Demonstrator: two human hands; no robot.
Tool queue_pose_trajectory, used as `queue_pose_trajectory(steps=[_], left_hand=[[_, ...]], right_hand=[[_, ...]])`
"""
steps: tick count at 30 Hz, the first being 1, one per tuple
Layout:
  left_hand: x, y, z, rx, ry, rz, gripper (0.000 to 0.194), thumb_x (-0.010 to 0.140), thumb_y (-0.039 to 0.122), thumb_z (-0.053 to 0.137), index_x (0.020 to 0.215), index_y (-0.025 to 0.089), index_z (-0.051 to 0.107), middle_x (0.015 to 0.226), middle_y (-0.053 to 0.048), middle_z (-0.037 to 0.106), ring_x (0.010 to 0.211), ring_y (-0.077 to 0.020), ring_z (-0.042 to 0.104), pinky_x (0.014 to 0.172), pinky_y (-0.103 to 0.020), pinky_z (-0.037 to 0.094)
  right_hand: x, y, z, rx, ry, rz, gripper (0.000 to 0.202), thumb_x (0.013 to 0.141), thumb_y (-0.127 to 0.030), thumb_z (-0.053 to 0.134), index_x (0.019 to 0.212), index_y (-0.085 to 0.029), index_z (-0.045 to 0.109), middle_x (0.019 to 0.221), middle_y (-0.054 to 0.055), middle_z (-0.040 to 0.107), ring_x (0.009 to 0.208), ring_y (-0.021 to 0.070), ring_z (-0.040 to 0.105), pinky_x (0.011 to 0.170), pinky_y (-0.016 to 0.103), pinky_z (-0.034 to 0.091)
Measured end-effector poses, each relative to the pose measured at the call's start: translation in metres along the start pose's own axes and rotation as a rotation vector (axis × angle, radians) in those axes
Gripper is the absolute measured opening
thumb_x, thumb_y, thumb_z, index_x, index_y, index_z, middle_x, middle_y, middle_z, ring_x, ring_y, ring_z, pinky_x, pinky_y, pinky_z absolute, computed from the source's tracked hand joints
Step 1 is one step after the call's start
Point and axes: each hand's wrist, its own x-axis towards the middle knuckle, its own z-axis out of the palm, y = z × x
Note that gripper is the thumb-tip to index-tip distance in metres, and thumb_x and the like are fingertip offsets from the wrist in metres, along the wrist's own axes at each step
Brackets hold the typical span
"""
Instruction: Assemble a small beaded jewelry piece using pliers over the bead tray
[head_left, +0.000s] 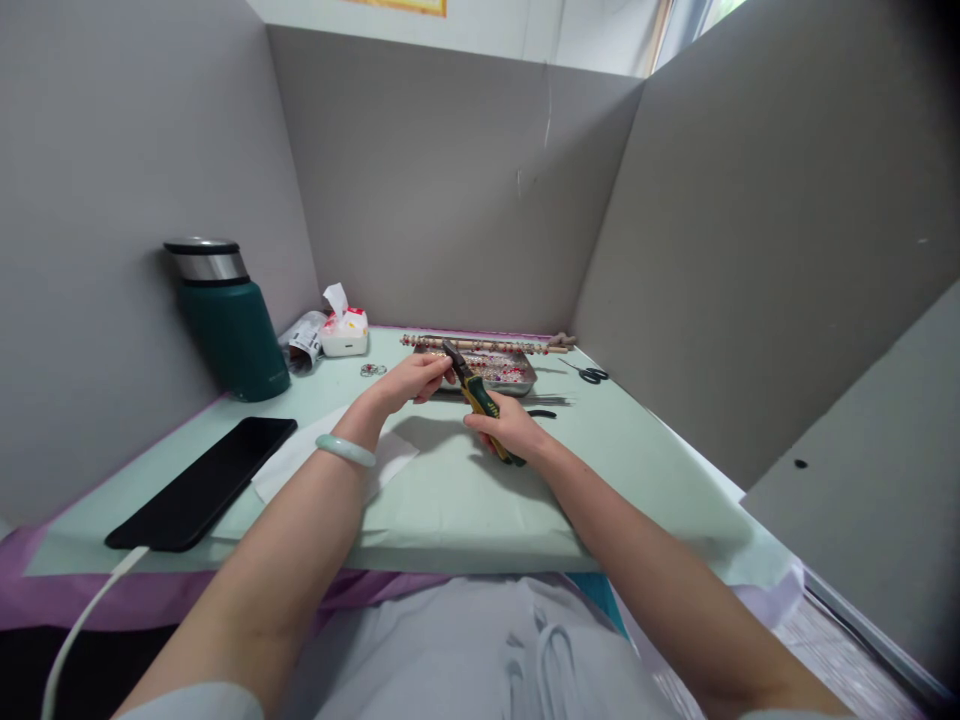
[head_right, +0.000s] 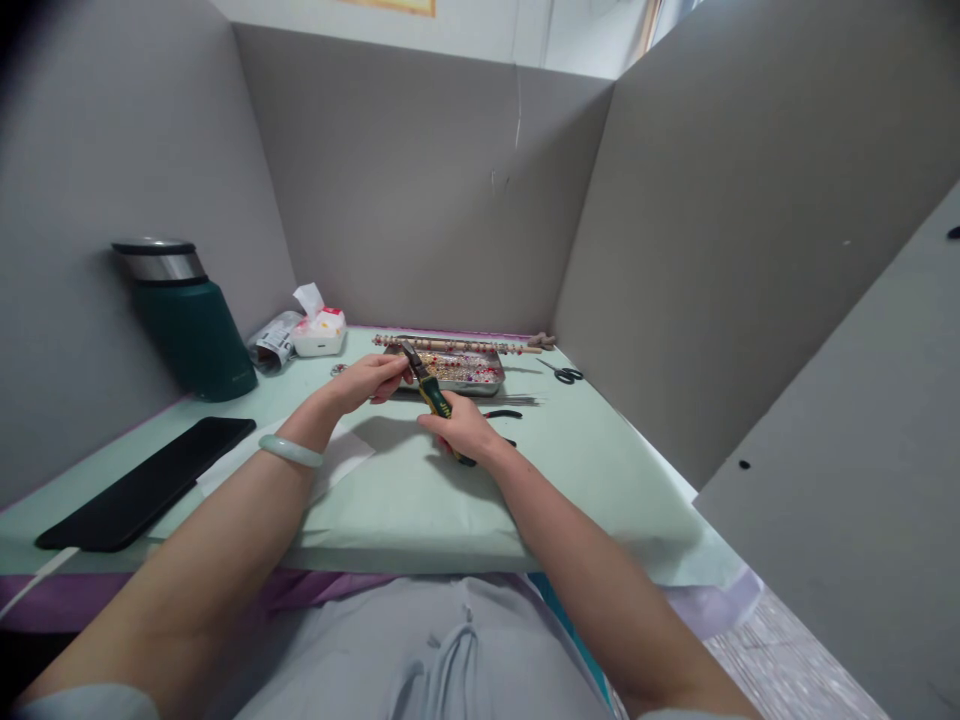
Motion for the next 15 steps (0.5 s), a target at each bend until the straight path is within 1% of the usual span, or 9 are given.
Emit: queue_pose_trajectory(steps=[2,4,8,10,13,15], left_hand=[[0.0003,-0.0007,-0.0004,-0.002,-0.005,0.002,0.034,0.089,0.044,0.041,0.076,0.015,0.053,0.045,0.008,0.025,0.038,-0.0051,0.020,0.037,-0.018,0.020],[0.0003,-0.0004,-0.0005,-0.003,-0.004,-0.002,0.034,0.089,0.044,0.041,0.077,0.014,0.053,0.045,0.008,0.025,0.038,-0.0050,0.020,0.037,-0.018,0.019],[-0.0004,0.0016,0.0004,-0.007,0.005,-0.008,0.033,0.089,0.042,0.042,0.077,0.014,0.054,0.045,0.009,0.024,0.038,-0.0048,0.020,0.037,-0.018,0.018],[-0.0004,0.0019,0.0009,-0.002,0.013,-0.013,0.032,0.089,0.040,0.042,0.077,0.014,0.054,0.045,0.009,0.024,0.038,-0.0047,0.019,0.037,-0.018,0.019],[0.0001,0.0009,0.0006,-0.008,0.011,-0.026,0.031,0.090,0.039,0.042,0.077,0.014,0.055,0.045,0.009,0.024,0.038,-0.0046,0.019,0.037,-0.018,0.018],[0.0003,0.0000,-0.0001,-0.022,-0.002,-0.019,0.031,0.089,0.040,0.042,0.078,0.014,0.055,0.045,0.008,0.024,0.038,-0.0045,0.019,0.037,-0.018,0.018]], right_hand=[[0.0009,0.0009,0.0001,-0.087,0.030,-0.012,0.029,0.075,-0.042,0.056,0.092,-0.020,0.048,0.055,-0.004,0.051,0.041,0.0105,0.044,0.041,0.022,0.035],[0.0011,0.0004,0.0002,-0.185,0.068,-0.036,0.028,0.076,-0.040,0.055,0.093,-0.019,0.051,0.057,-0.004,0.052,0.044,0.0109,0.046,0.045,0.023,0.037],[0.0014,-0.0010,0.0003,-0.432,0.231,-0.143,0.032,0.073,-0.034,0.056,0.101,-0.019,0.055,0.074,0.001,0.060,0.064,0.0147,0.053,0.060,0.025,0.039],[0.0021,-0.0003,0.0000,-0.531,0.296,-0.166,0.037,0.072,-0.032,0.056,0.106,-0.019,0.055,0.081,0.003,0.063,0.070,0.0166,0.054,0.064,0.027,0.039],[0.0032,0.0011,-0.0006,-0.552,0.313,-0.166,0.038,0.071,-0.031,0.057,0.106,-0.019,0.056,0.082,0.003,0.063,0.071,0.0174,0.054,0.066,0.028,0.038],[0.0028,0.0008,-0.0009,-0.453,0.266,-0.147,0.034,0.071,-0.033,0.058,0.102,-0.019,0.056,0.078,0.002,0.062,0.067,0.0160,0.053,0.063,0.027,0.039]])
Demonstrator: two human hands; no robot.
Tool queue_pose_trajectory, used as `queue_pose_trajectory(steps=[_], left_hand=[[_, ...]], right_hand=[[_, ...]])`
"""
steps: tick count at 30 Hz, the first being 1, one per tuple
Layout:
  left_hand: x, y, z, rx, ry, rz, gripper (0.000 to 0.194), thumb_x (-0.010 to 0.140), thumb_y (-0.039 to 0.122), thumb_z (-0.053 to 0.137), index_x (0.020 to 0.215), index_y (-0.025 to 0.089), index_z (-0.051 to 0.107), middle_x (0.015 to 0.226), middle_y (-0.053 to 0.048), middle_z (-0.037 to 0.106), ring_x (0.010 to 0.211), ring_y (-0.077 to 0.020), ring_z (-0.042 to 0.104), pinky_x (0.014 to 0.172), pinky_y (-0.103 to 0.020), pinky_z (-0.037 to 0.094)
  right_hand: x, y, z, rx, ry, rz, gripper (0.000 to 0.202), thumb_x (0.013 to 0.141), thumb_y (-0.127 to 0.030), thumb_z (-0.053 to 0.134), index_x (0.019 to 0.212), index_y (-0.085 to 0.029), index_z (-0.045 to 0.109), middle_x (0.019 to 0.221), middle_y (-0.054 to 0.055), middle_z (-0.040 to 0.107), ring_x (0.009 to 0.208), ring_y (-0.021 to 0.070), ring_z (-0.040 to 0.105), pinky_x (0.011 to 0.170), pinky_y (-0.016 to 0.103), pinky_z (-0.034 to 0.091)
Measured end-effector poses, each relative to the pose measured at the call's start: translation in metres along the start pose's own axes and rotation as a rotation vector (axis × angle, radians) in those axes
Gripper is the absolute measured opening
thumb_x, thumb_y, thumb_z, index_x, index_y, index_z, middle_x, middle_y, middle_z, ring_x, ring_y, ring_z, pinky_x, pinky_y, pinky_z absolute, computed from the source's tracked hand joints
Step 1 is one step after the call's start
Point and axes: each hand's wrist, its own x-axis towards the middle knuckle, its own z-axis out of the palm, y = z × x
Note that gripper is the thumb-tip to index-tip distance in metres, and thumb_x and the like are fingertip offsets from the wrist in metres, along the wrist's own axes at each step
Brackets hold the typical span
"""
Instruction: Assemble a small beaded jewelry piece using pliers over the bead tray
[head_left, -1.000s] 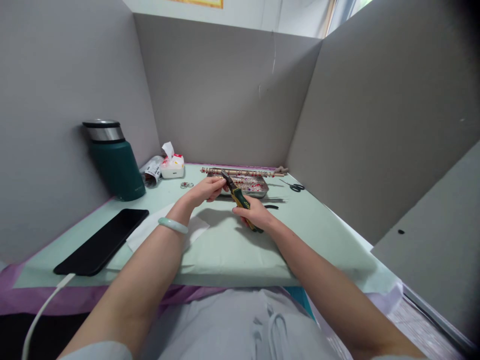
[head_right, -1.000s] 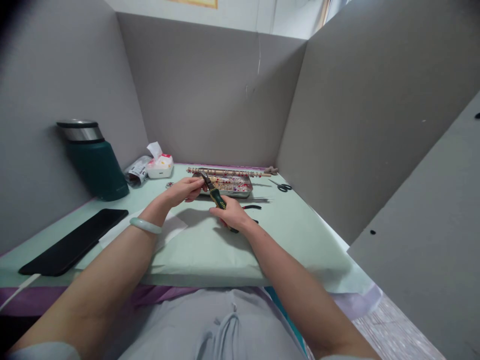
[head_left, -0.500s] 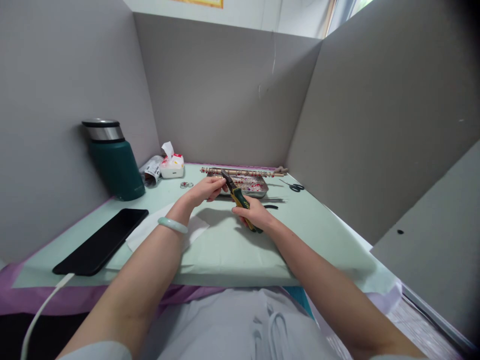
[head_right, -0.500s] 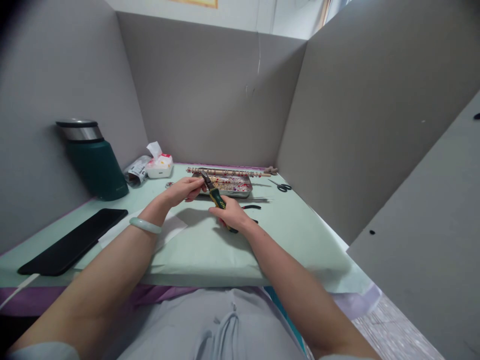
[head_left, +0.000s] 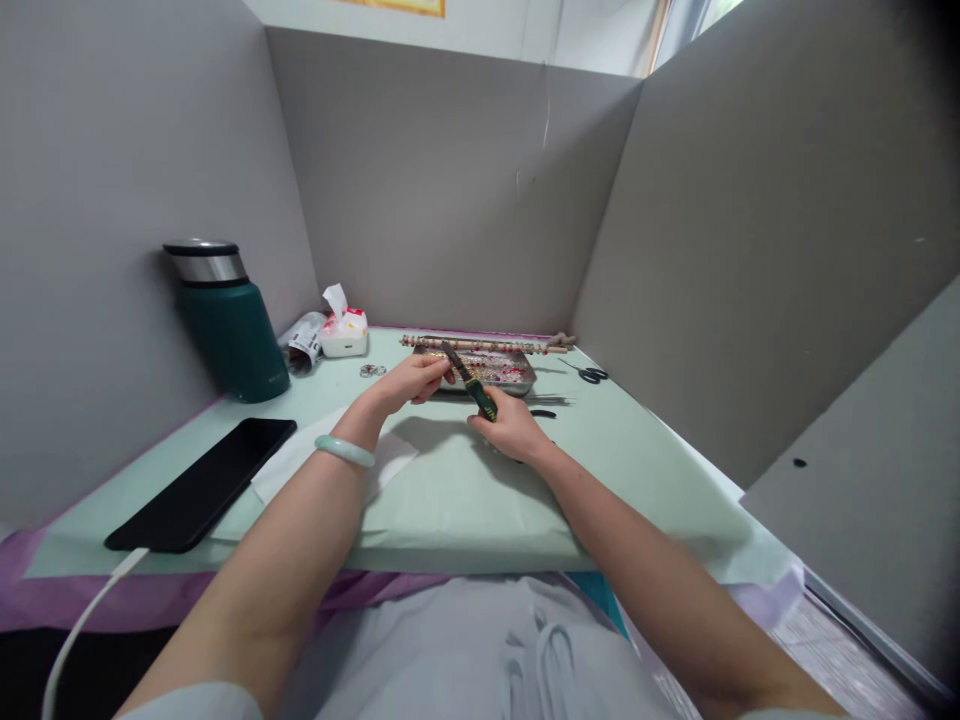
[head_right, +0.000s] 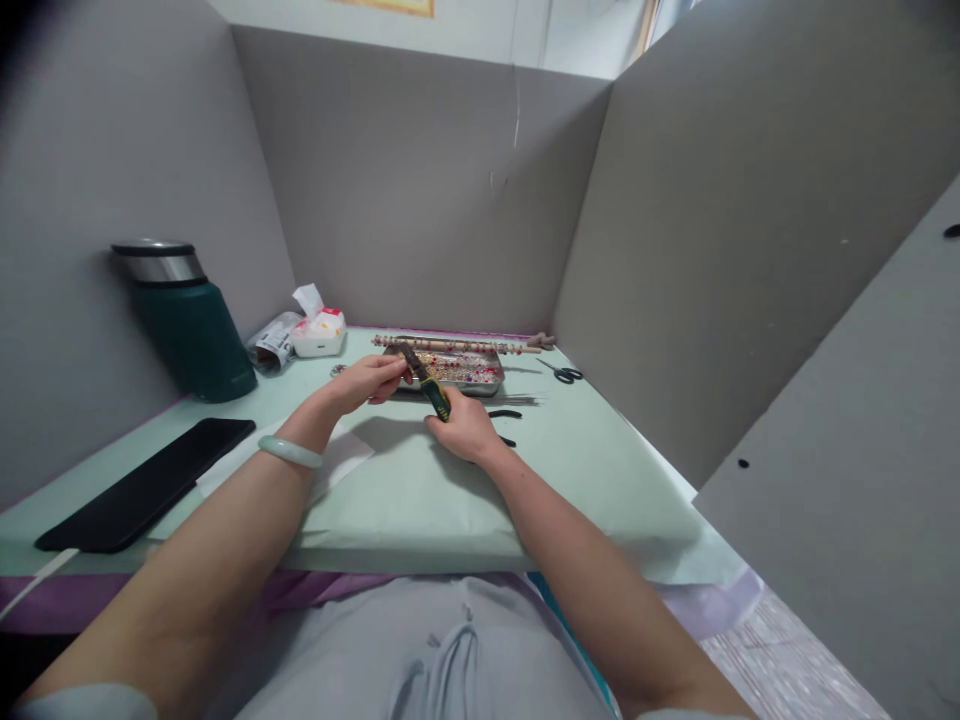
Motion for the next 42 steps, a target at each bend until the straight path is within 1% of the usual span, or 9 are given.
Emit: queue_pose_trajectory(steps=[5,9,15,19,23,29,33,37,42], left_hand=[[-0.001,0.000,-0.001,-0.024,-0.007,0.029,0.033,0.088,0.044,0.043,0.078,0.014,0.054,0.046,0.009,0.025,0.038,-0.0044,0.019,0.038,-0.018,0.017],[-0.002,0.001,0.000,0.004,0.010,0.022,0.033,0.088,0.044,0.042,0.077,0.015,0.052,0.045,0.009,0.025,0.038,-0.0046,0.020,0.038,-0.018,0.018],[0.000,-0.001,-0.001,0.010,0.006,0.005,0.033,0.088,0.043,0.042,0.076,0.015,0.053,0.046,0.009,0.024,0.038,-0.0049,0.019,0.038,-0.018,0.017],[0.001,-0.001,-0.001,0.016,0.014,-0.009,0.032,0.089,0.042,0.042,0.077,0.014,0.054,0.046,0.009,0.024,0.038,-0.0048,0.019,0.038,-0.018,0.018],[0.001,-0.001,0.000,0.010,0.003,-0.027,0.031,0.089,0.040,0.043,0.077,0.014,0.054,0.046,0.009,0.023,0.038,-0.0047,0.019,0.038,-0.018,0.017],[0.000,0.002,0.000,0.009,0.006,-0.024,0.030,0.089,0.039,0.042,0.077,0.014,0.054,0.046,0.009,0.023,0.038,-0.0047,0.019,0.038,-0.018,0.017],[-0.001,0.001,-0.001,-0.001,-0.004,0.008,0.032,0.090,0.040,0.041,0.078,0.014,0.054,0.045,0.008,0.025,0.038,-0.0049,0.021,0.038,-0.018,0.019],[0.000,-0.001,-0.001,0.013,-0.004,0.029,0.034,0.089,0.044,0.040,0.077,0.015,0.054,0.044,0.007,0.028,0.038,-0.0053,0.022,0.038,-0.018,0.022],[0.001,-0.001,-0.002,0.021,-0.004,0.002,0.033,0.089,0.042,0.041,0.076,0.015,0.054,0.044,0.008,0.025,0.038,-0.0053,0.021,0.038,-0.018,0.021]], right_hand=[[-0.005,-0.007,-0.005,0.497,-0.303,0.172,0.036,0.073,-0.043,0.058,0.099,-0.020,0.051,0.060,-0.003,0.051,0.046,0.0113,0.045,0.046,0.024,0.039],[-0.008,-0.012,-0.008,0.717,-0.366,0.205,0.036,0.072,-0.041,0.061,0.100,-0.020,0.049,0.071,0.000,0.055,0.051,0.0107,0.049,0.046,0.024,0.042],[-0.004,-0.006,-0.003,0.314,-0.231,0.155,0.032,0.075,-0.041,0.057,0.097,-0.019,0.052,0.057,-0.003,0.052,0.045,0.0113,0.045,0.046,0.024,0.037],[-0.002,-0.004,-0.001,0.008,-0.042,0.030,0.032,0.073,-0.034,0.056,0.101,-0.019,0.055,0.075,0.002,0.061,0.064,0.0153,0.053,0.061,0.026,0.039],[-0.001,-0.001,0.000,-0.169,0.015,-0.008,0.039,0.073,-0.032,0.055,0.109,-0.018,0.054,0.085,0.006,0.064,0.073,0.0190,0.055,0.065,0.027,0.037],[-0.001,-0.002,-0.001,-0.067,0.005,-0.001,0.035,0.072,-0.033,0.057,0.105,-0.019,0.055,0.082,0.004,0.063,0.070,0.0172,0.054,0.064,0.027,0.039],[-0.003,-0.007,-0.005,0.277,-0.216,0.112,0.031,0.074,-0.040,0.056,0.097,-0.019,0.052,0.060,-0.003,0.053,0.048,0.0118,0.047,0.050,0.024,0.038],[-0.005,-0.009,-0.008,0.520,-0.345,0.162,0.037,0.075,-0.043,0.056,0.102,-0.020,0.048,0.057,-0.004,0.050,0.044,0.0109,0.045,0.045,0.023,0.038],[-0.004,-0.009,-0.005,0.220,-0.190,0.110,0.031,0.074,-0.040,0.056,0.097,-0.019,0.052,0.063,-0.002,0.055,0.051,0.0121,0.048,0.051,0.024,0.038]])
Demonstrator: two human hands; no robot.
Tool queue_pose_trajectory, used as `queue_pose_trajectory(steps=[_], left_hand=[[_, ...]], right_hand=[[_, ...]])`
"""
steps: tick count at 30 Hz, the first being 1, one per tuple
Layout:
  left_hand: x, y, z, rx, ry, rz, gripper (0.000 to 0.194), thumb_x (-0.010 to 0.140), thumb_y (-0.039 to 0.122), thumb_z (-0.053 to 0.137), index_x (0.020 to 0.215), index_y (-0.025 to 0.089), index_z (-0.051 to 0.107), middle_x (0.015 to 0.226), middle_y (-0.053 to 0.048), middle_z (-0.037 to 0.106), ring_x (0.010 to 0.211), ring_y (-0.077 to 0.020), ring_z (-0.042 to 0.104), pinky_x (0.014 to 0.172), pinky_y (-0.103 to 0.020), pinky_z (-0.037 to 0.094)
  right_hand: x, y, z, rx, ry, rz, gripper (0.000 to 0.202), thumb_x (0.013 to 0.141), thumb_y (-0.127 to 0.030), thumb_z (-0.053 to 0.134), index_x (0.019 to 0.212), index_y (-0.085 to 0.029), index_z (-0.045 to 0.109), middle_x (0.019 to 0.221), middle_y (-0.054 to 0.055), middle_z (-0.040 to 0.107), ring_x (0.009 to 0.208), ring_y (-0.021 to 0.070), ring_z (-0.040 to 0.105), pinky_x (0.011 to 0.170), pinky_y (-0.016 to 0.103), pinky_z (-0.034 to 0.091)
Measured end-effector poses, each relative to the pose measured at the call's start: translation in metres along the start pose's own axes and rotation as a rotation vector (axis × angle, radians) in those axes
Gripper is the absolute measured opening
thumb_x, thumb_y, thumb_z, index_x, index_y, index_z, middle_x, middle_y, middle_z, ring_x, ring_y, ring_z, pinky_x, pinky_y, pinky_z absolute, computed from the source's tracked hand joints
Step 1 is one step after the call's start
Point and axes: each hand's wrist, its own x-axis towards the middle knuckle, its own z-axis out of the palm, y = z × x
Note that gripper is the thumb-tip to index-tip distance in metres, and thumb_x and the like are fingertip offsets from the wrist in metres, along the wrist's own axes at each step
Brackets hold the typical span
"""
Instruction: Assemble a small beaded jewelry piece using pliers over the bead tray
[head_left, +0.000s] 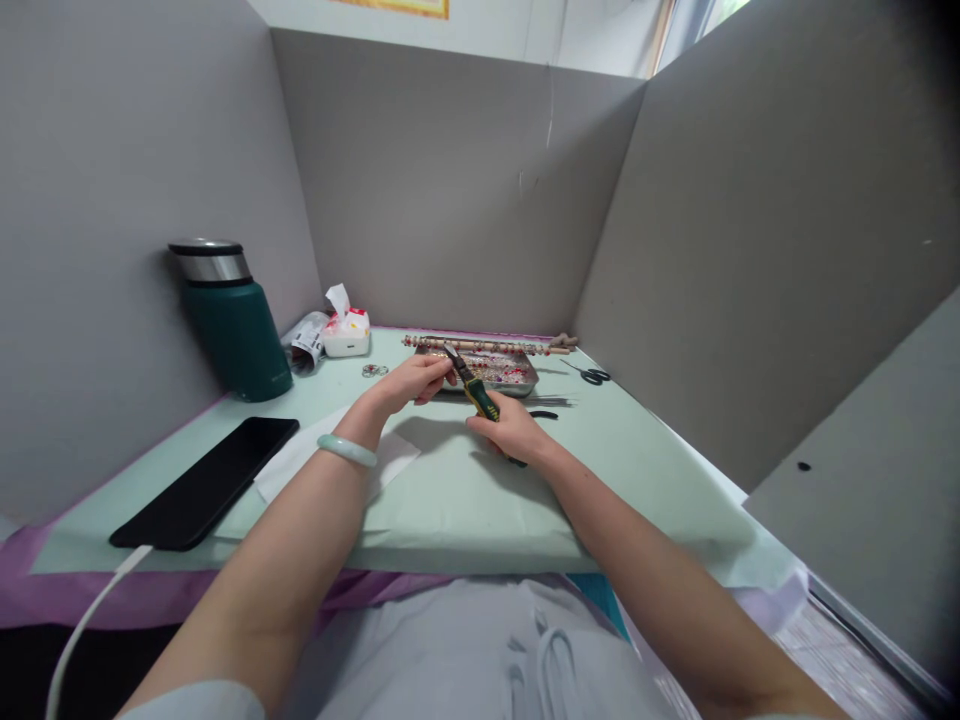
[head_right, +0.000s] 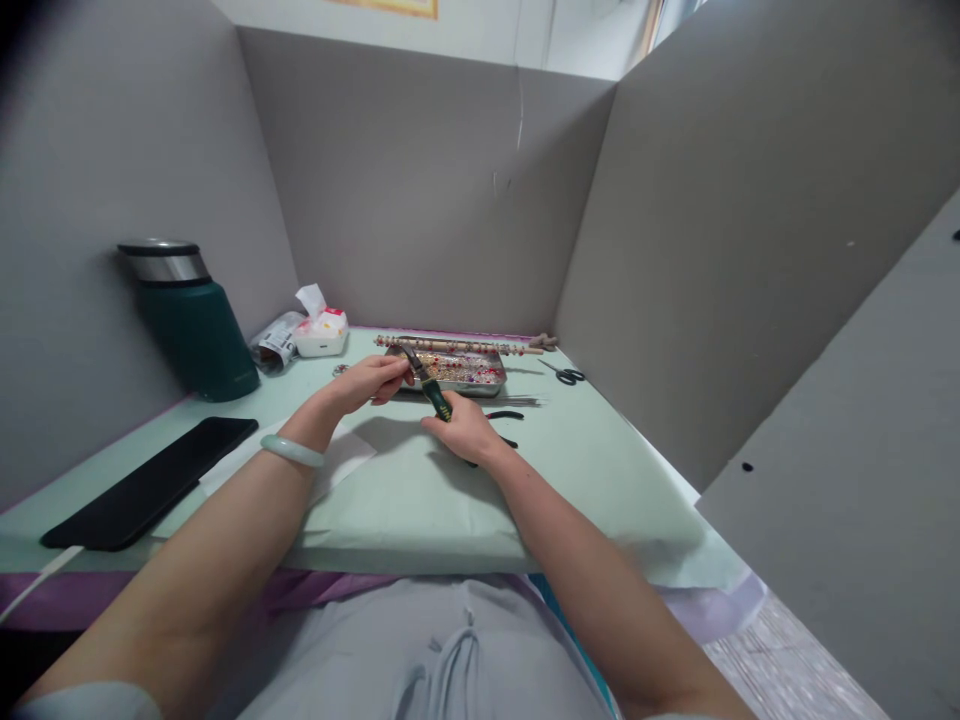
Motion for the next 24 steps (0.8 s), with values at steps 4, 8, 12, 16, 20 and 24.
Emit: queue_pose_trajectory(steps=[4,8,12,16,20,24], left_hand=[[0.000,0.001,0.001,-0.005,-0.002,-0.025,0.032,0.089,0.041,0.041,0.077,0.015,0.053,0.045,0.009,0.023,0.037,-0.0050,0.020,0.037,-0.018,0.019],[0.000,0.001,0.002,0.015,0.004,-0.044,0.030,0.089,0.040,0.043,0.078,0.014,0.053,0.046,0.009,0.024,0.037,-0.0047,0.020,0.037,-0.018,0.019],[0.001,0.000,0.001,-0.004,-0.003,-0.028,0.030,0.089,0.039,0.043,0.078,0.014,0.054,0.045,0.008,0.025,0.037,-0.0048,0.021,0.037,-0.018,0.019],[0.000,0.000,0.000,-0.021,-0.007,0.011,0.031,0.089,0.040,0.041,0.079,0.014,0.054,0.045,0.008,0.027,0.038,-0.0051,0.022,0.037,-0.018,0.020],[-0.002,0.001,0.000,0.013,-0.009,0.038,0.035,0.089,0.045,0.040,0.078,0.015,0.054,0.043,0.008,0.029,0.038,-0.0056,0.023,0.038,-0.019,0.024],[-0.003,0.002,0.001,0.050,-0.003,0.048,0.040,0.088,0.050,0.040,0.077,0.015,0.054,0.042,0.007,0.029,0.038,-0.0059,0.024,0.039,-0.019,0.027]], right_hand=[[0.003,0.003,0.002,-0.305,0.174,-0.074,0.035,0.073,-0.034,0.056,0.105,-0.019,0.055,0.084,0.004,0.063,0.071,0.0174,0.055,0.065,0.027,0.039],[0.005,0.008,0.003,-0.431,0.215,-0.087,0.040,0.074,-0.033,0.056,0.111,-0.018,0.054,0.090,0.008,0.065,0.078,0.0206,0.056,0.068,0.028,0.038],[0.005,0.008,0.002,-0.366,0.212,-0.092,0.038,0.073,-0.032,0.057,0.108,-0.019,0.054,0.087,0.006,0.064,0.074,0.0190,0.056,0.066,0.027,0.039],[0.003,0.004,0.000,-0.074,0.056,-0.039,0.029,0.074,-0.038,0.057,0.096,-0.020,0.053,0.068,-0.001,0.058,0.054,0.0126,0.050,0.053,0.024,0.039],[-0.001,-0.001,-0.002,0.246,-0.107,0.049,0.031,0.073,-0.042,0.059,0.093,-0.020,0.049,0.055,-0.005,0.050,0.042,0.0101,0.044,0.042,0.022,0.037],[-0.007,-0.008,-0.004,0.451,-0.177,0.060,0.031,0.072,-0.041,0.062,0.090,-0.020,0.048,0.057,-0.004,0.049,0.045,0.0095,0.045,0.044,0.023,0.040]])
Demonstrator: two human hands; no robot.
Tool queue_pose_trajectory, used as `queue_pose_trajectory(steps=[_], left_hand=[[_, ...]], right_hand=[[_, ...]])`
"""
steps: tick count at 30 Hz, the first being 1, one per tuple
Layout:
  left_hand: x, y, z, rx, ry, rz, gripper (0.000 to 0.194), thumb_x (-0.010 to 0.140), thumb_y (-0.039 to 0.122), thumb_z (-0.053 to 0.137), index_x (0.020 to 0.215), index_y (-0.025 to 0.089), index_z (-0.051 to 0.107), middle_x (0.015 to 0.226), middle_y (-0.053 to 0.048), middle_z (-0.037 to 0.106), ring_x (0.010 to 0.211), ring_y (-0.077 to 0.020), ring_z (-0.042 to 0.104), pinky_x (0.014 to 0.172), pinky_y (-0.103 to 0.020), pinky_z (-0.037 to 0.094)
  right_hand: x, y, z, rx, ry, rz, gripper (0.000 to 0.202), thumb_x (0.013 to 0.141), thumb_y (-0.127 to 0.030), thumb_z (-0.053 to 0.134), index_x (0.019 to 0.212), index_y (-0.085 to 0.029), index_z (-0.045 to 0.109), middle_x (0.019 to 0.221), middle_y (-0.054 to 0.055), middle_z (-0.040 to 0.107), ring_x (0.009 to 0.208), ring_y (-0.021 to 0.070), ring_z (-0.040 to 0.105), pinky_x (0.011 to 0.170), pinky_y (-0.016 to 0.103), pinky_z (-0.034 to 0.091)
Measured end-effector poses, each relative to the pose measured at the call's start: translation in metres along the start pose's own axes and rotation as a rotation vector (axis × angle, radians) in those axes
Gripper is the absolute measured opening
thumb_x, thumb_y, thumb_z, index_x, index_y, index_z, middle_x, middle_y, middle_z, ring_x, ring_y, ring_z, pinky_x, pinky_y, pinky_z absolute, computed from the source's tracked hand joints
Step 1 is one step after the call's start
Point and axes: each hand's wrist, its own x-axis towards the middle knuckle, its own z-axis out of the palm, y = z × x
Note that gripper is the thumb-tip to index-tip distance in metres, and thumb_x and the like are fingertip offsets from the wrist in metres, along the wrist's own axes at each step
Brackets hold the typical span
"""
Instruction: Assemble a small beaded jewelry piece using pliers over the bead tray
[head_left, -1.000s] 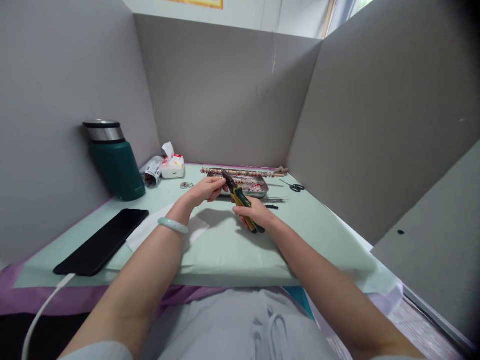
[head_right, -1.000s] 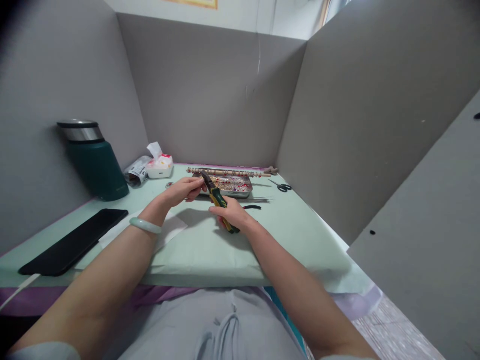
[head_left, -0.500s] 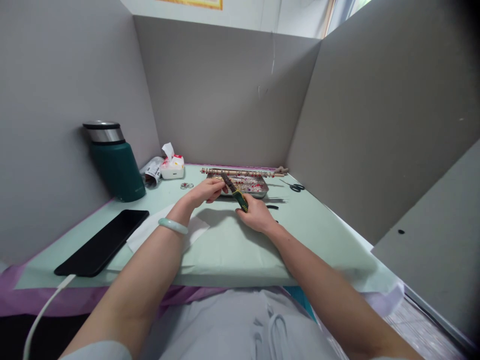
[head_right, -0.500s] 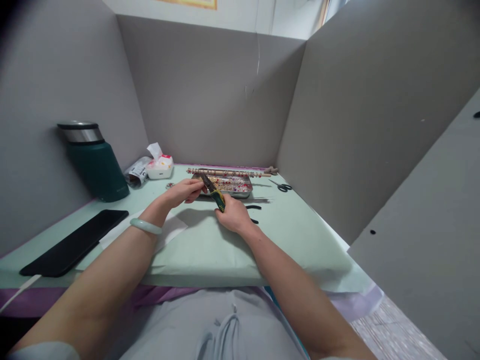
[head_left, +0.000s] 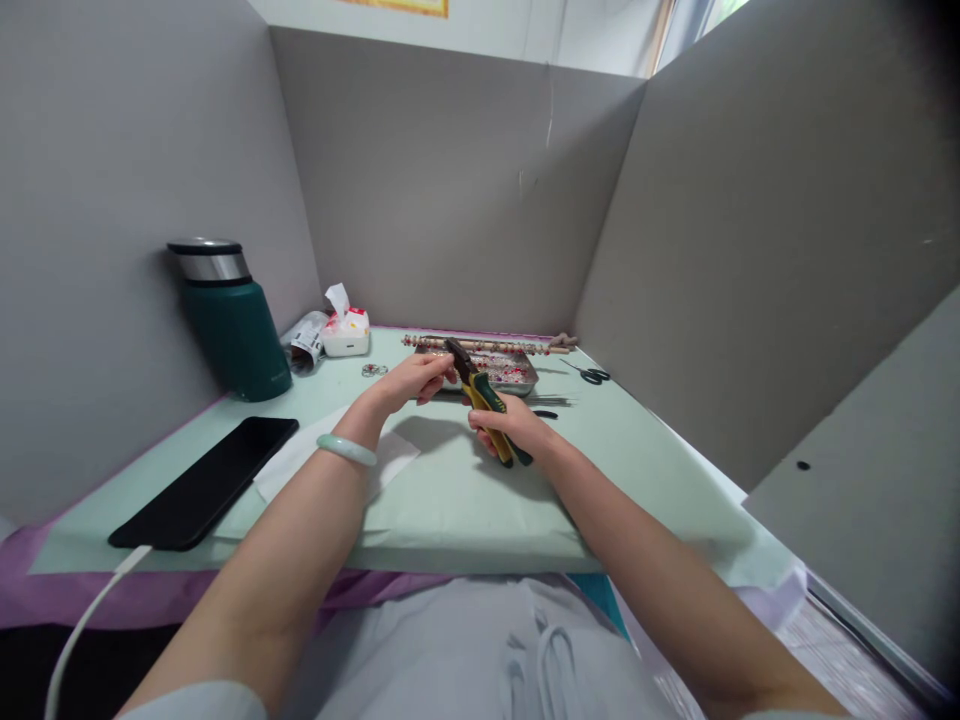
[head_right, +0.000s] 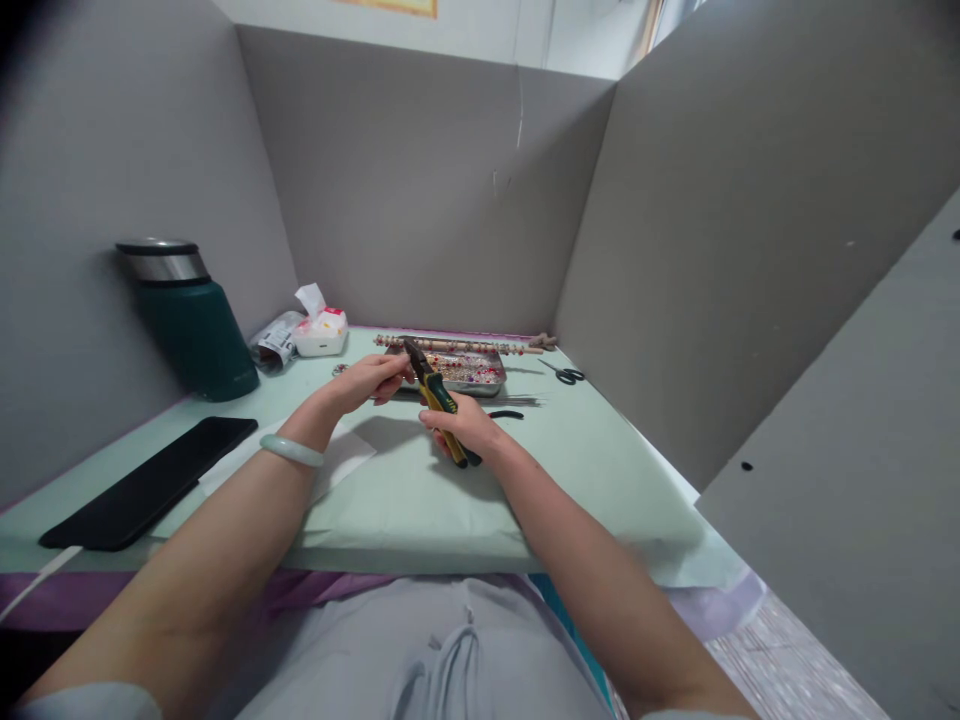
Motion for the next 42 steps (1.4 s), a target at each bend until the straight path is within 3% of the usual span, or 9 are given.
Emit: queue_pose_trajectory(steps=[4,9,14,18,35,38,42], left_hand=[[0.000,0.000,0.000,-0.002,0.017,-0.011,0.041,0.087,0.052,0.041,0.078,0.015,0.055,0.042,0.008,0.029,0.037,-0.0057,0.025,0.039,-0.019,0.026],[0.002,0.001,0.001,-0.010,0.043,-0.075,0.035,0.089,0.045,0.043,0.077,0.014,0.055,0.043,0.009,0.025,0.036,-0.0050,0.022,0.038,-0.018,0.020],[0.003,0.000,0.001,-0.005,0.029,-0.054,0.032,0.089,0.042,0.043,0.078,0.014,0.055,0.042,0.009,0.027,0.036,-0.0050,0.023,0.039,-0.018,0.024],[0.004,-0.003,-0.001,0.004,0.010,-0.020,0.033,0.090,0.040,0.041,0.078,0.013,0.056,0.040,0.007,0.031,0.036,-0.0056,0.028,0.040,-0.019,0.028],[0.002,-0.001,-0.001,0.026,0.026,-0.067,0.031,0.090,0.038,0.042,0.078,0.013,0.056,0.041,0.008,0.027,0.035,-0.0049,0.023,0.037,-0.018,0.022],[0.003,-0.003,-0.002,0.032,0.010,-0.048,0.032,0.090,0.040,0.042,0.079,0.013,0.056,0.041,0.008,0.029,0.036,-0.0055,0.026,0.038,-0.018,0.026],[0.005,-0.006,-0.003,0.031,-0.025,-0.034,0.036,0.090,0.044,0.041,0.080,0.013,0.056,0.042,0.007,0.033,0.037,-0.0064,0.031,0.040,-0.019,0.031]], right_hand=[[0.000,0.001,0.000,0.012,-0.009,-0.005,0.031,0.073,-0.042,0.061,0.090,-0.020,0.048,0.060,-0.003,0.050,0.047,0.0099,0.046,0.044,0.023,0.040],[0.008,0.013,-0.002,-0.321,0.132,-0.006,0.029,0.074,-0.040,0.057,0.094,-0.020,0.049,0.055,-0.003,0.051,0.042,0.0114,0.044,0.042,0.023,0.035],[0.011,0.014,-0.002,-0.654,0.311,-0.126,0.035,0.072,-0.033,0.055,0.103,-0.019,0.056,0.075,0.002,0.061,0.063,0.0147,0.052,0.059,0.025,0.039],[0.012,0.014,-0.002,-0.770,0.343,-0.136,0.040,0.072,-0.032,0.054,0.110,-0.018,0.056,0.086,0.004,0.063,0.070,0.0167,0.053,0.063,0.026,0.038],[0.011,0.011,-0.001,-0.801,0.334,-0.102,0.039,0.073,-0.032,0.054,0.108,-0.017,0.055,0.086,0.006,0.064,0.071,0.0174,0.054,0.063,0.025,0.038],[0.010,0.011,-0.002,-0.725,0.310,-0.118,0.034,0.071,-0.033,0.056,0.103,-0.018,0.056,0.081,0.003,0.062,0.068,0.0156,0.053,0.062,0.025,0.038],[0.008,0.011,-0.004,-0.488,0.164,-0.043,0.028,0.075,-0.038,0.055,0.095,-0.019,0.052,0.062,-0.002,0.054,0.049,0.0112,0.047,0.048,0.023,0.037]])
